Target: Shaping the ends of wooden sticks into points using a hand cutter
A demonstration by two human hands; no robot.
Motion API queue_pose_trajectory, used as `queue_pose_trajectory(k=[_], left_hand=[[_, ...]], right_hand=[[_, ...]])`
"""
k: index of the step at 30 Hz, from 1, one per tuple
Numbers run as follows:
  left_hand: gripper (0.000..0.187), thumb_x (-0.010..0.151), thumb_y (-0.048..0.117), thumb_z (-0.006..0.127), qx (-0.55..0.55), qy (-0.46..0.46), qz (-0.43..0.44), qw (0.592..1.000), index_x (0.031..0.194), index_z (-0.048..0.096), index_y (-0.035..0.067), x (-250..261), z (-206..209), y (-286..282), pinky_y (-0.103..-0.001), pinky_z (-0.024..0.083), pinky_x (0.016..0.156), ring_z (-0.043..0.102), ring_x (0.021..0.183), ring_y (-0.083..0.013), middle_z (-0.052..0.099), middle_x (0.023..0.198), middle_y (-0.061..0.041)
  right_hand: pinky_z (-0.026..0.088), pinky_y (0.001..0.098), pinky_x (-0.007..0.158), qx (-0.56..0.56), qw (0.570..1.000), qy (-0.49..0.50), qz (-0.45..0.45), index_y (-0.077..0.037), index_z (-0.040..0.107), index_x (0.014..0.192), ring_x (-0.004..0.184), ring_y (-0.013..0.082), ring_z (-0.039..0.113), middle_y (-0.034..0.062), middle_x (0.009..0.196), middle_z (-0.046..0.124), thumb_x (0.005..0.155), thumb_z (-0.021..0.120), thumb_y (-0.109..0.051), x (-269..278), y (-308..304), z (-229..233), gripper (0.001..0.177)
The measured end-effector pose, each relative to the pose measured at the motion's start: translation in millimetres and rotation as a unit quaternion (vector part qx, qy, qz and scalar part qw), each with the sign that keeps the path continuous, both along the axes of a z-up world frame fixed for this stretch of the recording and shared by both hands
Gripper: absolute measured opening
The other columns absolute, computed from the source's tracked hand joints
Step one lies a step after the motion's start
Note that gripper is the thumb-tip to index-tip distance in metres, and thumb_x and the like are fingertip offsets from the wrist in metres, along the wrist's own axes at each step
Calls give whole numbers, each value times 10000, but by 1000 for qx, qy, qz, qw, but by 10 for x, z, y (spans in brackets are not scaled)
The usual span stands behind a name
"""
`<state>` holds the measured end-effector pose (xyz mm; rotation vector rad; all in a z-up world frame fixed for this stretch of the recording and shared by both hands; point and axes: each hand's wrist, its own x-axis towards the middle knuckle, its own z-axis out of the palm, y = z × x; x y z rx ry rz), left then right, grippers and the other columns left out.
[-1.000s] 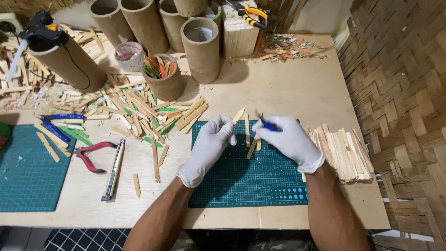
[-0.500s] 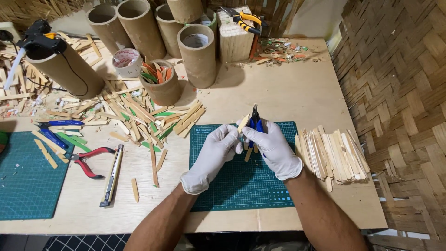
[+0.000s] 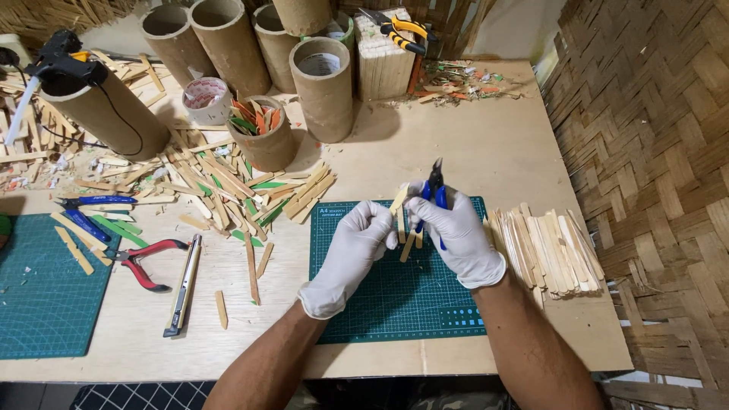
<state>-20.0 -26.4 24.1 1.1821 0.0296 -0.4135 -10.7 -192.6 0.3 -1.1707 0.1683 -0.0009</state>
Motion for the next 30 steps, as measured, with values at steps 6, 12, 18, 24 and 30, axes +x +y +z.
queue_pose_trajectory(k=[6, 12, 18, 24, 30], left_hand=[[143, 1006, 109, 598, 99, -71, 14, 992, 877, 615, 49, 18, -216, -90, -191, 289, 480, 398, 514, -64, 632, 592, -73], [183, 1082, 133, 472, 11, -72, -8, 997, 1030, 608, 22, -74, -57, -82, -194, 327, 496, 425, 504, -79, 662, 695, -120], [262, 1083, 166, 461, 48, -87, -80, 992, 1093, 677, 17, 38, -359, -52, -216, 575, 631, 725, 660, -143, 745, 860, -114], [197, 1032, 109, 573, 113, -77, -95, 986, 1083, 735, 10, 0, -298, -90, -210, 567, 646, 714, 638, -125, 759, 829, -103], [198, 985, 45, 601, 144, -74, -85, 983, 1102, 749, -17, 5, -345, -105, -222, 582, 613, 690, 568, -117, 739, 750, -103]], right_hand=[[519, 248, 558, -111, 991, -16, -77, -41, 697, 876, 569, 126, 619, 59, 664, 648, 814, 838, -20, -39, 87, 112, 155], [514, 263, 542, -146, 984, -21, -99, -30, 697, 845, 542, 129, 582, 69, 621, 610, 806, 822, -4, -40, -1, 142, 133], [517, 233, 521, -120, 983, -9, -136, -46, 681, 841, 540, 101, 587, 51, 639, 610, 793, 810, -2, -35, -75, 304, 144], [509, 223, 509, -127, 982, -3, -141, -44, 674, 837, 532, 91, 576, 43, 647, 595, 784, 808, 4, -66, -105, 422, 151], [471, 207, 516, -170, 977, -9, -128, -74, 691, 815, 506, 86, 563, 38, 575, 575, 786, 830, -35, -32, -133, 300, 147]])
